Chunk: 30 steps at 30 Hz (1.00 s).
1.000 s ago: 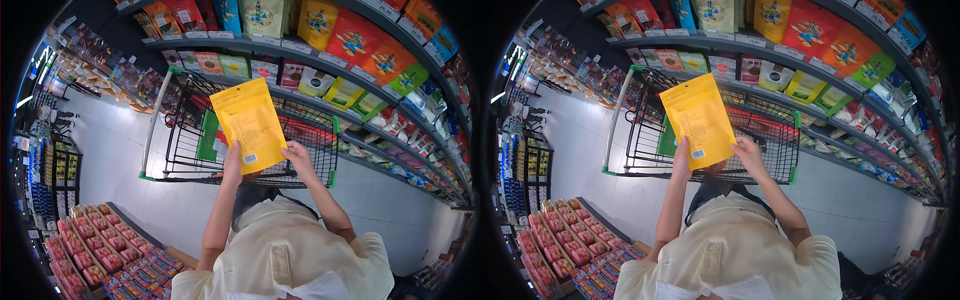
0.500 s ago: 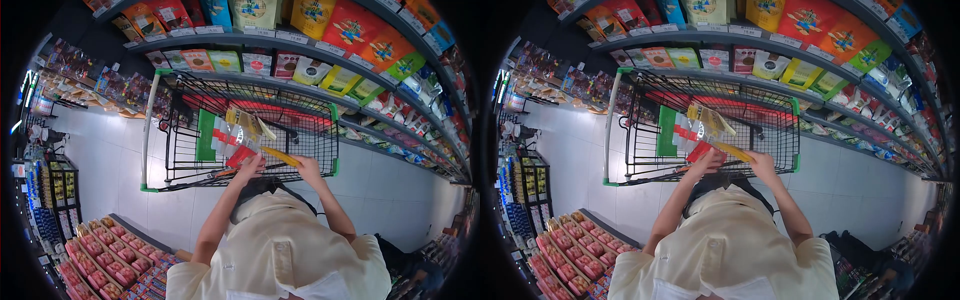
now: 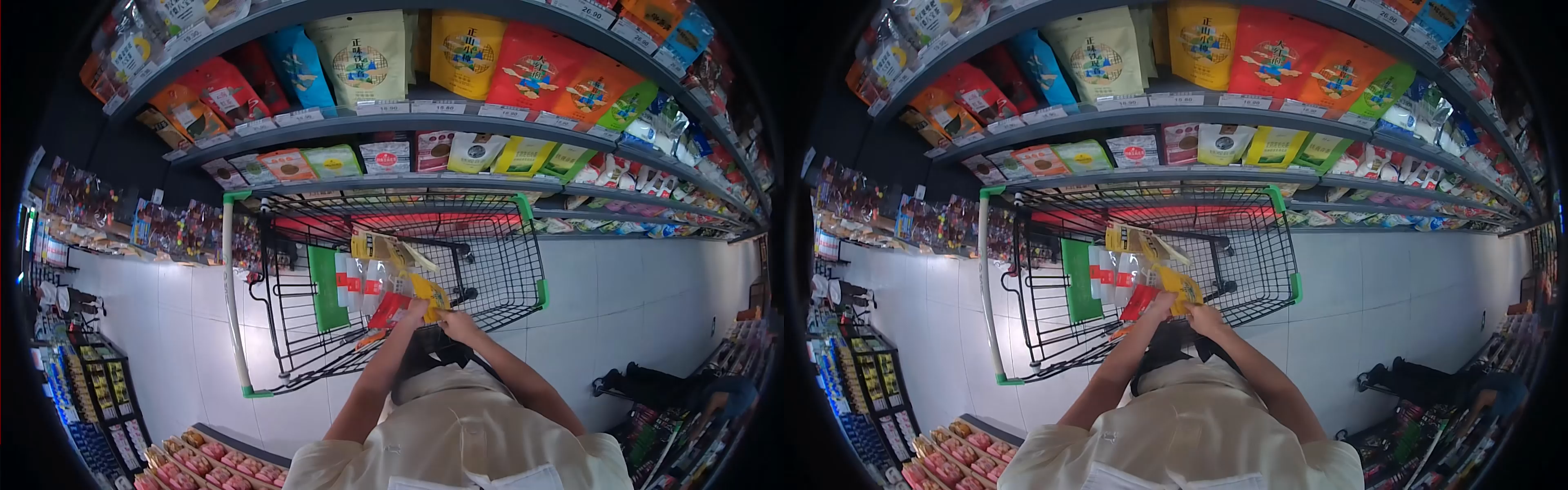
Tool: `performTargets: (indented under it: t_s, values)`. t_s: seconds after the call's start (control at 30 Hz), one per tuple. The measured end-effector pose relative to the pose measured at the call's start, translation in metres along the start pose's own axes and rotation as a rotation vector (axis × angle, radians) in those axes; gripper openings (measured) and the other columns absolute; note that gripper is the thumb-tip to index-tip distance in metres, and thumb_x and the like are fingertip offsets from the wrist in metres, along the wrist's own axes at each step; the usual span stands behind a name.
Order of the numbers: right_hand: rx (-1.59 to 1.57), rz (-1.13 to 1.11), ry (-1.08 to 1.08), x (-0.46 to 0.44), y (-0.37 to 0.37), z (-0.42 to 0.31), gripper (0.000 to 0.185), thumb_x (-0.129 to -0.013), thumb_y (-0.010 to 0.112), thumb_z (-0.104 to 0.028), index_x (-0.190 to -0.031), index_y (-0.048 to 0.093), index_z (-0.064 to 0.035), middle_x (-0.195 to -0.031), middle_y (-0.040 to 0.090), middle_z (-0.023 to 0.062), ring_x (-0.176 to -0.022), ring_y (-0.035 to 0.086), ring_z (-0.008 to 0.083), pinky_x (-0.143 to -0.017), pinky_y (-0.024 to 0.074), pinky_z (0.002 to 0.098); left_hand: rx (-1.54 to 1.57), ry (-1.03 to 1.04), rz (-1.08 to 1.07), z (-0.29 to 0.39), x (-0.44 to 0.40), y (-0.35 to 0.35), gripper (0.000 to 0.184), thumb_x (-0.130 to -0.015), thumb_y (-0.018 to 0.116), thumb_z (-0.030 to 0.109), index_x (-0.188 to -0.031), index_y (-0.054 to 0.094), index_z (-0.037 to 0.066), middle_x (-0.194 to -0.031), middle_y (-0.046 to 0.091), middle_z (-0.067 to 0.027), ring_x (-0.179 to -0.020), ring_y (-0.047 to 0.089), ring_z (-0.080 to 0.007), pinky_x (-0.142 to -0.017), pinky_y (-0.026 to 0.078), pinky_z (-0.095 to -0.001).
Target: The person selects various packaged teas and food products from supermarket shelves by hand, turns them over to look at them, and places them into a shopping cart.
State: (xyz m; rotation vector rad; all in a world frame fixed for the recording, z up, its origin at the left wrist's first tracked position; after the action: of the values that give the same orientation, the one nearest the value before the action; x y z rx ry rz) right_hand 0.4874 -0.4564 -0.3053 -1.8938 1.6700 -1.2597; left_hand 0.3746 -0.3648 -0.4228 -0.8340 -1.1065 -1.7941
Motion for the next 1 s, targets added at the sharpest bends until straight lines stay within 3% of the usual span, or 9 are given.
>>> performTargets:
  t_s: [0.27,0.4,0.57,0.6,0.67,0.73,0.8,0.9,1.0]
  values:
    - [-0.047,-0.009,-0.028,0.007,-0.009,0.022,0.032,-0.078,0.056,-0.026,-0.106,0.057,-0.0101,-0.082,0.062,0.0171,-0.077,0.06,0.0339,-0.069,0.0475,0.0415,-0.55,0.143,0.253,-0.006,-0.055,-0.053,0.029,-0.084,0.046,0.018,-0.11,0.051,0.006,-0.102,0.056,-0.0119,-0.091,0.059,-0.0262,-0.067,0.051,-0.0395]
    - [-0.087,0.034,-0.02,-0.015,-0.056,0.032,0.03,-0.079,0.055,-0.024,-0.106,0.058,-0.0098,-0.08,0.063,0.016,-0.074,0.061,0.0317,-0.067,0.0478,0.038,-0.602,0.23,0.274,0.008,-0.047,-0.067,0.028,-0.083,0.046,0.018,-0.107,0.053,0.006,-0.101,0.056,-0.0124,-0.091,0.059,-0.0267,-0.068,0.051,-0.0404]
    - [-0.218,0.53,-0.222,-0.084,-0.215,0.005,0.024,-0.078,0.055,-0.015,-0.098,0.06,-0.0041,-0.09,0.062,0.016,-0.083,0.06,0.0321,-0.072,0.0478,0.0387,-0.342,0.162,0.201,0.044,0.015,-0.057,0.031,-0.083,0.051,0.019,-0.111,0.053,0.006,-0.093,0.058,-0.009,-0.078,0.059,-0.0214,-0.062,0.048,-0.032]
    - [-0.037,0.689,-0.224,-0.076,-0.269,-0.037,0.023,-0.077,0.054,-0.012,-0.098,0.059,-0.0022,-0.089,0.061,0.0178,-0.081,0.06,0.0335,-0.072,0.0478,0.0394,-0.296,0.187,0.193,0.049,0.033,-0.054,0.032,-0.082,0.052,0.019,-0.112,0.053,0.006,-0.091,0.058,-0.0083,-0.075,0.059,-0.0203,-0.06,0.048,-0.0303]
    - [0.216,1.083,-0.524,-0.103,-0.338,-0.06,0.022,-0.076,0.052,-0.003,-0.098,0.057,-0.0015,-0.101,0.056,0.0189,-0.093,0.054,0.0353,-0.079,0.0448,0.0404,-0.249,0.286,0.189,0.065,0.076,-0.04,0.036,-0.082,0.05,0.016,-0.117,0.049,0.006,-0.097,0.058,-0.0123,-0.077,0.061,-0.0214,-0.063,0.049,-0.0311]
    - [0.393,1.294,-0.687,-0.114,-0.402,-0.102,0.027,-0.073,0.053,-0.002,-0.101,0.054,-0.0003,-0.106,0.054,0.0166,-0.097,0.051,0.0342,-0.083,0.0427,0.0398,-0.211,0.346,0.174,0.072,0.093,-0.035,0.038,-0.083,0.048,0.014,-0.12,0.046,0.005,-0.102,0.058,-0.0147,-0.081,0.061,-0.0231,-0.069,0.049,-0.0321]
    - [0.737,1.347,-0.66,-0.117,-0.445,-0.14,0.027,-0.074,0.054,-0.006,-0.101,0.055,-0.0025,-0.111,0.053,0.0156,-0.102,0.051,0.0306,-0.086,0.0409,0.0395,-0.184,0.369,0.151,0.069,0.105,-0.039,0.038,-0.084,0.046,0.013,-0.121,0.045,0.003,-0.106,0.057,-0.0155,-0.087,0.06,-0.0253,-0.076,0.048,-0.0332]
    - [0.932,1.241,-0.553,-0.145,-0.475,-0.153,0.033,-0.072,0.054,-0.008,-0.105,0.054,-0.0038,-0.108,0.054,0.0165,-0.1,0.052,0.0295,-0.085,0.0409,0.0395,-0.094,0.427,0.082,0.06,0.122,-0.042,0.037,-0.085,0.046,0.014,-0.121,0.044,0.002,-0.108,0.056,-0.0159,-0.088,0.06,-0.0276,-0.081,0.047,-0.0352]
    - [0.799,0.947,-0.142,-0.161,-0.495,-0.166,0.037,-0.071,0.053,-0.01,-0.107,0.053,-0.0039,-0.105,0.055,0.0169,-0.099,0.053,0.0288,-0.085,0.0392,0.0412,0.102,0.424,0.05,0.052,0.144,-0.041,0.026,-0.084,0.048,0.011,-0.108,0.049,0.002,-0.099,0.058,-0.0126,-0.078,0.058,-0.0178,-0.063,0.047,-0.0262]
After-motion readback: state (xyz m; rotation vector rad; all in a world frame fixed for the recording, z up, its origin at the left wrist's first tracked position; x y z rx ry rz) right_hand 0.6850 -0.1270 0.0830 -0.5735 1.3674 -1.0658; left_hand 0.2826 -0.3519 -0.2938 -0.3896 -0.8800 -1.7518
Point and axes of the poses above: each hand's wrist, its own x-axis away from the middle knuckle, its own y-axis out of the palm, z = x × y, the point moved 1 cm from there along -x, towards the middle knuckle
